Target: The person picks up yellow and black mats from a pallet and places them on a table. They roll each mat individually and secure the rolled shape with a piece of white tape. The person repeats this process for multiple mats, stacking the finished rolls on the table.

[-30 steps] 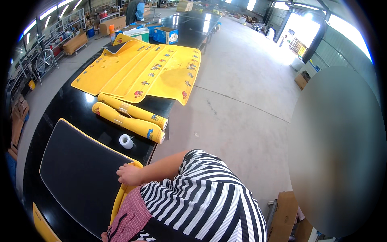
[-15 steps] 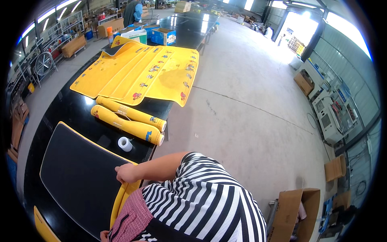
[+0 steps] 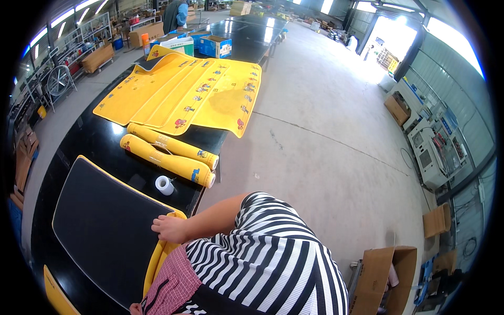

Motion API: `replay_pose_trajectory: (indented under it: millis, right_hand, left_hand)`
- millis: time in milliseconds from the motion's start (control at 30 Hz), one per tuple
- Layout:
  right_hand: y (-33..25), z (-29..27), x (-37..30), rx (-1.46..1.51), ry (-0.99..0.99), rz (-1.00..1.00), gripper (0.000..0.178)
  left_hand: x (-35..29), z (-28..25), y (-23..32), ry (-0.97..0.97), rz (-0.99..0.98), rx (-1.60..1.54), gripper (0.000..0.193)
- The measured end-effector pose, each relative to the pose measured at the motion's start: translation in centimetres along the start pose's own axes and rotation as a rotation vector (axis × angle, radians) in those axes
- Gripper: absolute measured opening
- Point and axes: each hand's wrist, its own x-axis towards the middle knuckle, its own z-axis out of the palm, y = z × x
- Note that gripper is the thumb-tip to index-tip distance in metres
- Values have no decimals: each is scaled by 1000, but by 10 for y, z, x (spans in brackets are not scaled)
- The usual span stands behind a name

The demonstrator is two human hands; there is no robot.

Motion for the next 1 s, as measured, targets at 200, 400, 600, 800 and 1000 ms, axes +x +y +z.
replay_pose_trajectory:
  millis: [200,400,600,800,1000]
  right_hand:
    - [-1,9,7,-46,-23,-40,28]
    - [2,-3,28,69,-47,54,27]
    - [-1,6,29,-78,35,-24,34]
    - [-17,8,23,-162,-89,3,44]
    - [-27,22,7,-79,-78,49,71]
  left_hand:
    - [7,1,0,-36,59,119,33]
    - [17,-14,21,77,271,143,24]
    - [23,-44,62,129,334,23,18]
    - [29,-18,23,50,412,495,13]
    - [17,1,52,-74,-28,552,26]
